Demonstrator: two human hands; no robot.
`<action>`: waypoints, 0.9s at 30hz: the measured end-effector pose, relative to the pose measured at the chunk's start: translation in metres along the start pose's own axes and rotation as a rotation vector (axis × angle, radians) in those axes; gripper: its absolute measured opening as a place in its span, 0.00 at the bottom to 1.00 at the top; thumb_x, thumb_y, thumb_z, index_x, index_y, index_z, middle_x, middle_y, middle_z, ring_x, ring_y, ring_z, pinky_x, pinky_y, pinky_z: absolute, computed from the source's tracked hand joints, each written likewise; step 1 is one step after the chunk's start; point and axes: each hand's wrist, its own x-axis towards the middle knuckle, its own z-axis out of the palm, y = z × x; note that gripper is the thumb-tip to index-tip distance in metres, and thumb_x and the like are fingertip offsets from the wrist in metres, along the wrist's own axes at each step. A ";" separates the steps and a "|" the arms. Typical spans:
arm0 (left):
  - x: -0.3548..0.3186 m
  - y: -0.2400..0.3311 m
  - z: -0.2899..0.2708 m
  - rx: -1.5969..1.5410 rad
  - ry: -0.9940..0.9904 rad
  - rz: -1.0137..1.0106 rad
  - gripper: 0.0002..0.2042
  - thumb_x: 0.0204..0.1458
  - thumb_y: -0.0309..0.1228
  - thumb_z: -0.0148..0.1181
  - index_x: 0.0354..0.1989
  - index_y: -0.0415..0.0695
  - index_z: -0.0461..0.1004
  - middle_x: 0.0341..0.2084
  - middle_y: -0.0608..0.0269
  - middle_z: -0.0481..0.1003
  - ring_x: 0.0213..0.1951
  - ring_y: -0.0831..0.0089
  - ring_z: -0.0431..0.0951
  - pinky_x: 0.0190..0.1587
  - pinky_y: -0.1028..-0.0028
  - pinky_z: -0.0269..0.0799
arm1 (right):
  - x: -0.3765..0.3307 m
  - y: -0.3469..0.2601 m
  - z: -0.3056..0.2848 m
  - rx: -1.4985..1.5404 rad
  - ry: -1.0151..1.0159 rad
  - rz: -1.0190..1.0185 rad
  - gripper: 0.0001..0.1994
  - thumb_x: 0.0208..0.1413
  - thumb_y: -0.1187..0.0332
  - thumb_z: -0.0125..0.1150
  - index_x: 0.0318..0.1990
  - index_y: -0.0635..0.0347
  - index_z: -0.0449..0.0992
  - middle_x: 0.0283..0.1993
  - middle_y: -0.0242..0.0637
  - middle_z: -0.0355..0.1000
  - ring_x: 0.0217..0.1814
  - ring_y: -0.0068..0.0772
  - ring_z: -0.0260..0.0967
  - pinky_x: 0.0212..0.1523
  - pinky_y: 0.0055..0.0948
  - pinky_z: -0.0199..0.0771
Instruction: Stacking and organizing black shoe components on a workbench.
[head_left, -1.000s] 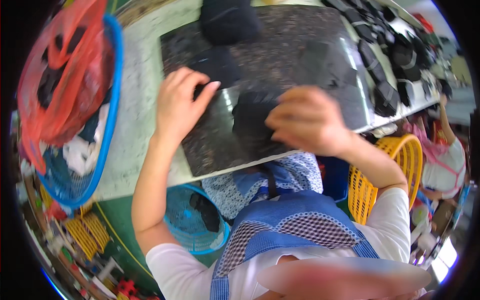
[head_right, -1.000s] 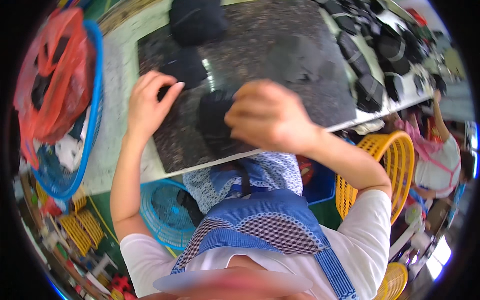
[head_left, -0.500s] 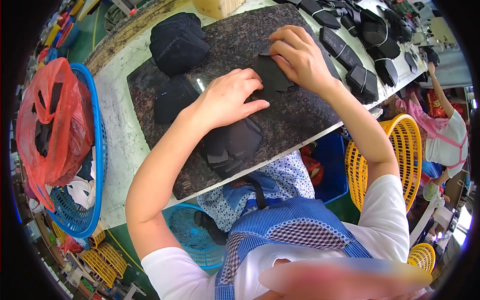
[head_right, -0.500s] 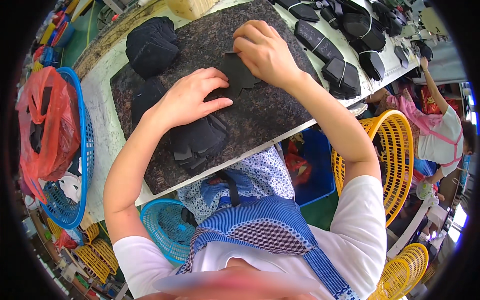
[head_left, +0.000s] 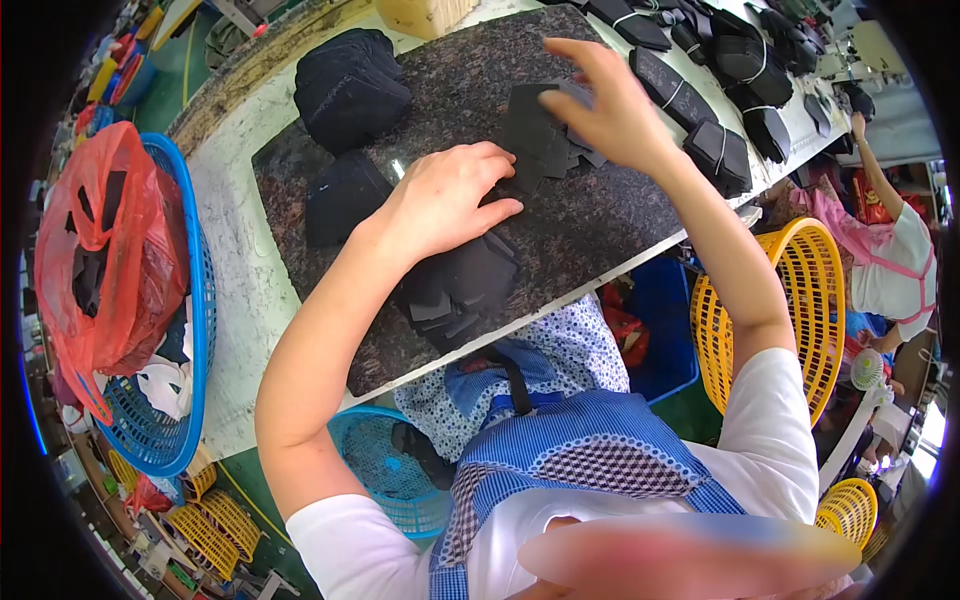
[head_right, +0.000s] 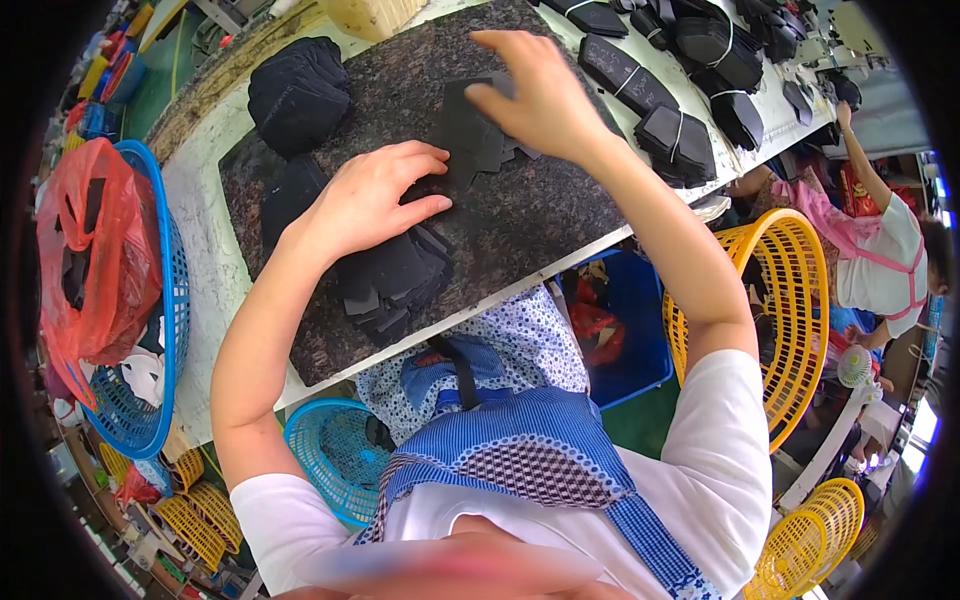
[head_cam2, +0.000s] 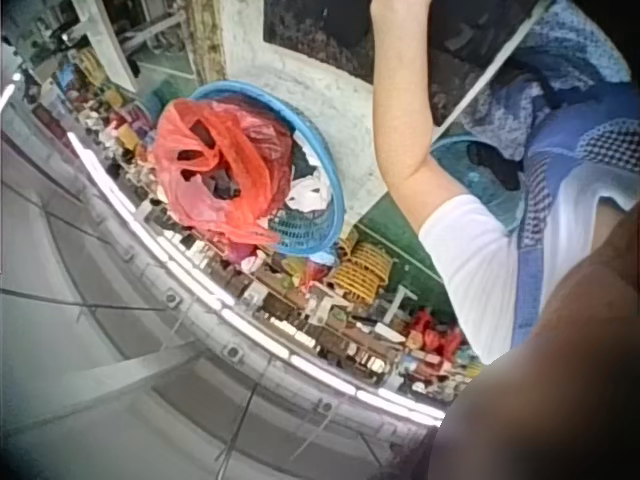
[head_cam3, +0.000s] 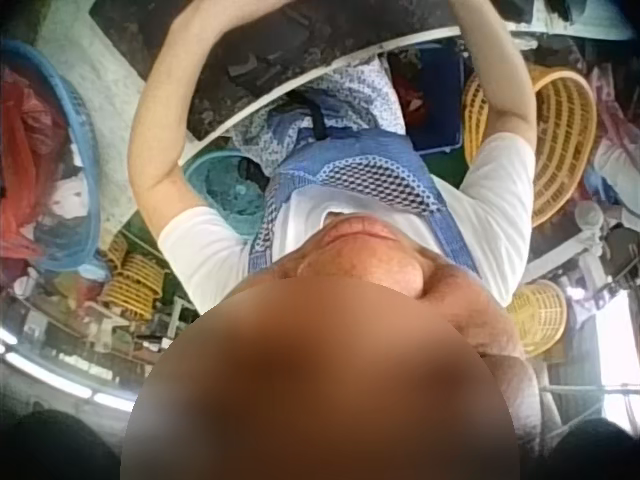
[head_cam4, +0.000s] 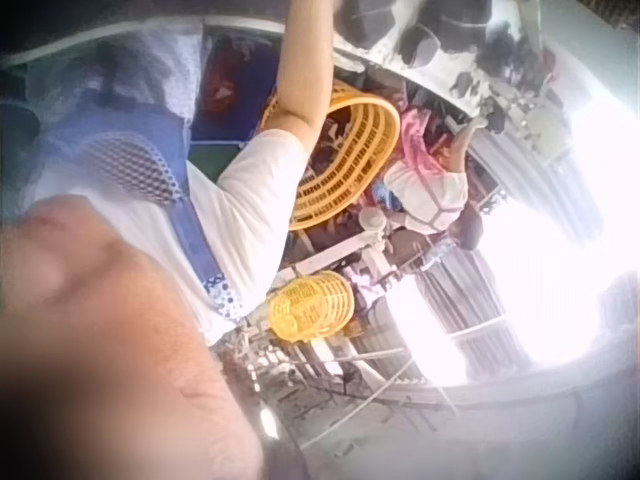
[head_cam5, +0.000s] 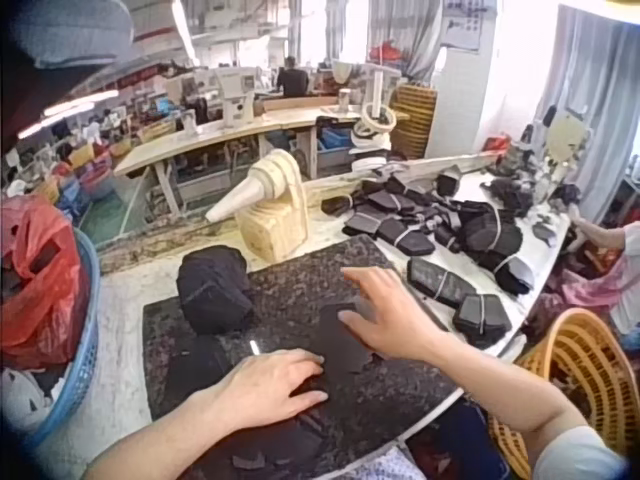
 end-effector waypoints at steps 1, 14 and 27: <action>0.002 0.002 0.001 0.007 -0.001 0.004 0.16 0.56 0.38 0.65 0.46 0.39 0.78 0.53 0.56 0.77 0.53 0.54 0.78 0.55 0.62 0.76 | 0.005 0.004 0.011 -0.054 0.021 -0.083 0.21 0.56 0.69 0.67 0.58 0.59 0.73 0.54 0.40 0.76 0.64 0.43 0.67 0.62 0.37 0.70; 0.005 -0.009 -0.003 -0.091 -0.013 -0.032 0.12 0.57 0.36 0.65 0.39 0.39 0.77 0.48 0.55 0.79 0.49 0.53 0.79 0.52 0.61 0.76 | -0.026 -0.001 -0.019 0.115 -0.180 -0.230 0.06 0.50 0.77 0.68 0.36 0.57 0.81 0.51 0.33 0.77 0.63 0.44 0.66 0.61 0.41 0.71; 0.033 -0.015 0.009 -0.162 0.093 -0.026 0.29 0.47 0.49 0.74 0.48 0.36 0.78 0.45 0.52 0.78 0.47 0.60 0.80 0.51 0.64 0.75 | -0.028 -0.003 -0.002 0.716 -0.048 0.302 0.06 0.66 0.76 0.56 0.48 0.64 0.71 0.39 0.32 0.75 0.39 0.17 0.72 0.41 0.22 0.74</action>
